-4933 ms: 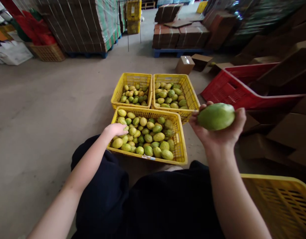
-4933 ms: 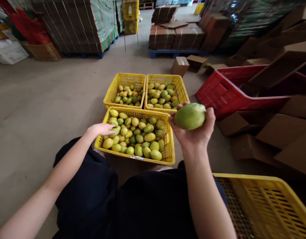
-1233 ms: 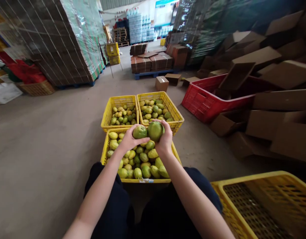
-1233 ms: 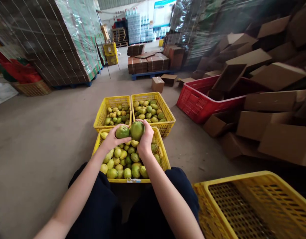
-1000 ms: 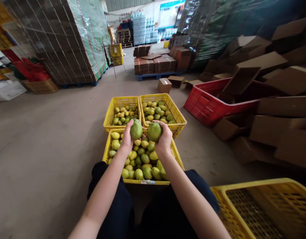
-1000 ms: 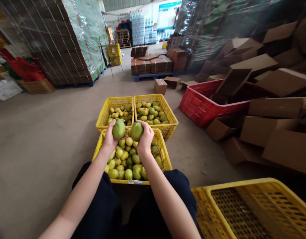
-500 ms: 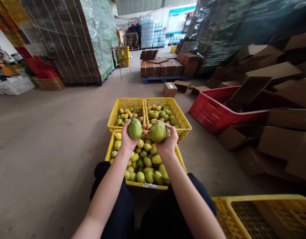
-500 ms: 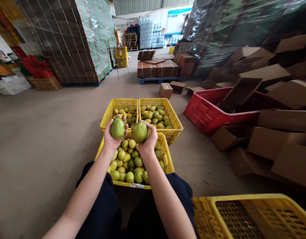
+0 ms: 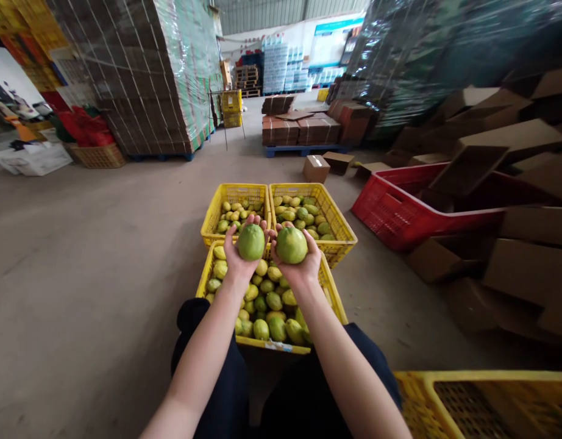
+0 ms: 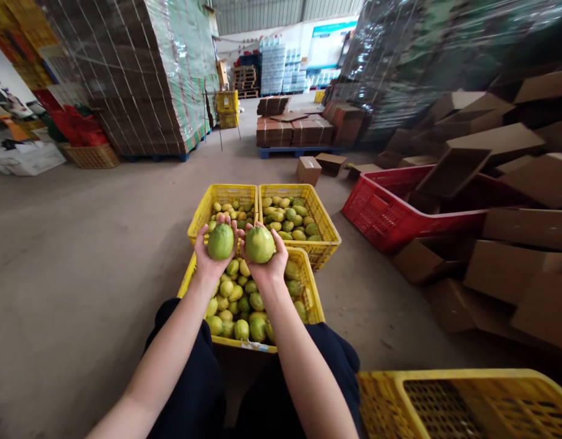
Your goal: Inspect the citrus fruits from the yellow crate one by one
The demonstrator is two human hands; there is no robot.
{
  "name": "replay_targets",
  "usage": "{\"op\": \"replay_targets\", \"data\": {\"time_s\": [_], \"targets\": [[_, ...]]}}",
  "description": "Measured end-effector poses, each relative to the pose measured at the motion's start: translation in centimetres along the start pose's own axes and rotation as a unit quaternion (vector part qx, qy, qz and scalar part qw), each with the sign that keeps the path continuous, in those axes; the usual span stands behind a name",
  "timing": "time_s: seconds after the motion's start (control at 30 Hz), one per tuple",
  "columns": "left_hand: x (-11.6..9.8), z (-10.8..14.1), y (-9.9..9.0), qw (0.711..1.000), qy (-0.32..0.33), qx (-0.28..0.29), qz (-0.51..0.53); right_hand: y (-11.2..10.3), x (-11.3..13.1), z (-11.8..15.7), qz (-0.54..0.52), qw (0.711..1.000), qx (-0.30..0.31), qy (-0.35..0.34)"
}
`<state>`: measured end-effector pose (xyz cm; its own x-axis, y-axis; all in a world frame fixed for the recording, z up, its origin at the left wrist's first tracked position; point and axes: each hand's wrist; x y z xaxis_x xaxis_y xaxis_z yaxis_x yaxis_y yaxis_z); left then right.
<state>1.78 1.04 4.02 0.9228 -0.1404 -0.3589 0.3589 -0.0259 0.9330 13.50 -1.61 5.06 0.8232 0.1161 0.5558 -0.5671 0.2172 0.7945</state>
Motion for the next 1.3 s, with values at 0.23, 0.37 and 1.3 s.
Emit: {"op": "replay_targets", "data": {"time_s": [0.23, 0.37, 1.3], "targets": [[0.1, -0.1, 0.1, 0.984, -0.019, -0.058, 0.165, -0.5, -1.1, -0.6, -0.013, 1.000, 0.014, -0.004], [-0.1, -0.1, 0.6, 0.982, -0.016, -0.077, 0.172, -1.0, -1.8, -1.2, -0.046, 0.998, 0.008, -0.028], [2.5, -1.0, -0.1, 0.984, -0.019, -0.049, 0.171, -0.9, -1.5, -1.2, -0.089, 0.995, 0.008, -0.041]]}}
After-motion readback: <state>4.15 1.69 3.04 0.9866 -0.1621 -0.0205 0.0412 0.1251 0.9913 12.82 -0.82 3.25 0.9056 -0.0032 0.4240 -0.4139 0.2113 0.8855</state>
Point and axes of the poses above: each hand's wrist, its own z-axis away from the middle knuckle, its own y-axis out of the palm, x = y × z, and after that the axes turned 15 degrees about z, right-handed
